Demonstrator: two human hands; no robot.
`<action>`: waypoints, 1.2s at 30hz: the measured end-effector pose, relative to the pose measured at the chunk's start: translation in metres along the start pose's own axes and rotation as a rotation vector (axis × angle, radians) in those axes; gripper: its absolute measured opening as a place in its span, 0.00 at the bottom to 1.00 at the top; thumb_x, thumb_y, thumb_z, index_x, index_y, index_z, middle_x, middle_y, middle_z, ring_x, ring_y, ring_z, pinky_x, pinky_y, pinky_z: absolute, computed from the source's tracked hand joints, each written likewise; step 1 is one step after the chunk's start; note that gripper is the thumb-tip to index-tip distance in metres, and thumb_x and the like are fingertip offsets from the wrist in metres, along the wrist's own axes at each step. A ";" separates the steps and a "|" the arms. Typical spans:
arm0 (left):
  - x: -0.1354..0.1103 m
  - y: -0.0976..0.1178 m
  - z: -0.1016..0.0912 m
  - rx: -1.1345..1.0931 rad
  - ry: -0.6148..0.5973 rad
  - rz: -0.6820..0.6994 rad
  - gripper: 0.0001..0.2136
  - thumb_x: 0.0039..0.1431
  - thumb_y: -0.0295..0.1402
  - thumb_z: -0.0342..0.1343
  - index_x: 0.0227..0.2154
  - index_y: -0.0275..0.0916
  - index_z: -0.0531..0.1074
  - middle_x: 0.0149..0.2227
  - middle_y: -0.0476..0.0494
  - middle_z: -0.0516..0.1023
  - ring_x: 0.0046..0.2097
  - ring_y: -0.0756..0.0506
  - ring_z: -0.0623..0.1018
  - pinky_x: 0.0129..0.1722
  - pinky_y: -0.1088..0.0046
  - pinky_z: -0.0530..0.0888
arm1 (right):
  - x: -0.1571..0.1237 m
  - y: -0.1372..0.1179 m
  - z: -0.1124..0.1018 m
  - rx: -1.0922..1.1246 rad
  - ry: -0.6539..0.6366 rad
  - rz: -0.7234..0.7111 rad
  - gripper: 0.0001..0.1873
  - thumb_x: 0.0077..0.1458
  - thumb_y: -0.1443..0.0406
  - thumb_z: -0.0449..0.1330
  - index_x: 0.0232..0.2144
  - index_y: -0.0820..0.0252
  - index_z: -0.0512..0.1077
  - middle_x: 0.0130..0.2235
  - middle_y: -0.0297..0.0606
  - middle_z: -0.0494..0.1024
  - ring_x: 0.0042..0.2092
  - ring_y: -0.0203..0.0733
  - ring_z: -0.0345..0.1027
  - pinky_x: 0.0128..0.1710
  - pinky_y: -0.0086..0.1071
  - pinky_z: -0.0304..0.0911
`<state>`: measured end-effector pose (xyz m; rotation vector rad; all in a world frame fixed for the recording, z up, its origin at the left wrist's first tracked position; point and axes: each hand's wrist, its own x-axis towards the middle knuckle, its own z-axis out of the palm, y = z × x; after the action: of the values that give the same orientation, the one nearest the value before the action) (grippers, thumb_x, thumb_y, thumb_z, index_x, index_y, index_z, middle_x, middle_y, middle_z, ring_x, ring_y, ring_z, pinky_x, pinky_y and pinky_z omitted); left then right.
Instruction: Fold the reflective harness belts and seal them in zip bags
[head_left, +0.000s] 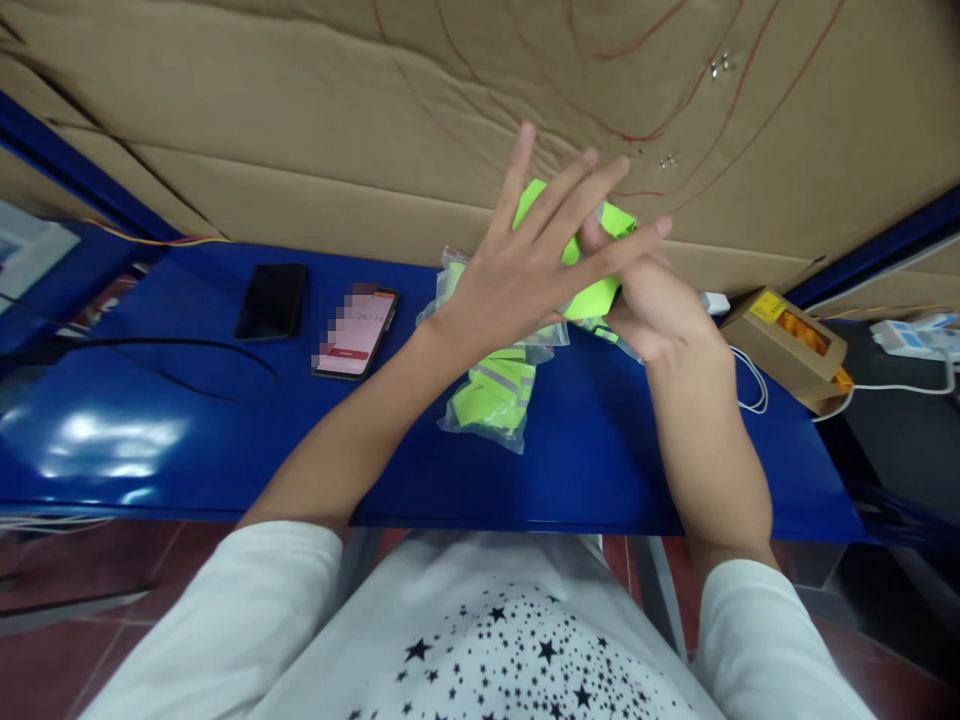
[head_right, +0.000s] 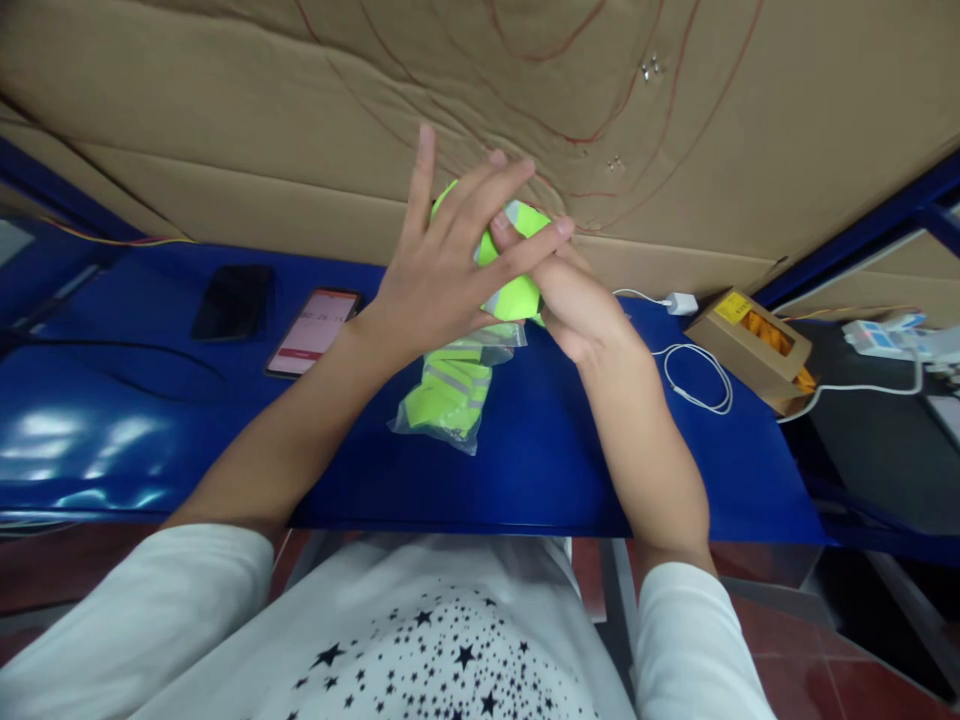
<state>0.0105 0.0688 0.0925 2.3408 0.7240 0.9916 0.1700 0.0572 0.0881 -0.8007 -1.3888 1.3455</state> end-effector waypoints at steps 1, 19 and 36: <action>-0.001 -0.002 -0.001 0.136 -0.008 0.098 0.20 0.66 0.27 0.56 0.59 0.44 0.73 0.77 0.48 0.49 0.79 0.43 0.42 0.71 0.54 0.18 | -0.001 -0.001 0.001 0.049 -0.025 -0.007 0.13 0.62 0.53 0.65 0.47 0.44 0.76 0.56 0.25 0.81 0.63 0.43 0.72 0.64 0.42 0.70; 0.019 -0.047 0.013 -0.862 0.404 0.050 0.11 0.62 0.41 0.65 0.46 0.50 0.77 0.48 0.51 0.84 0.51 0.40 0.84 0.52 0.60 0.82 | -0.005 -0.012 -0.011 -0.443 0.099 -0.188 0.35 0.54 0.43 0.69 0.62 0.38 0.69 0.66 0.27 0.71 0.68 0.51 0.65 0.69 0.46 0.65; 0.009 -0.013 0.030 -1.198 0.290 -0.103 0.14 0.70 0.37 0.56 0.54 0.42 0.76 0.50 0.45 0.83 0.61 0.38 0.79 0.63 0.55 0.76 | 0.005 0.013 0.001 -0.762 0.254 -0.351 0.45 0.56 0.32 0.57 0.67 0.42 0.61 0.65 0.38 0.71 0.65 0.56 0.68 0.67 0.47 0.67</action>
<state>0.0345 0.0769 0.0703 1.1264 0.1974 1.2425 0.1650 0.0638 0.0768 -1.1029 -1.7448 0.4026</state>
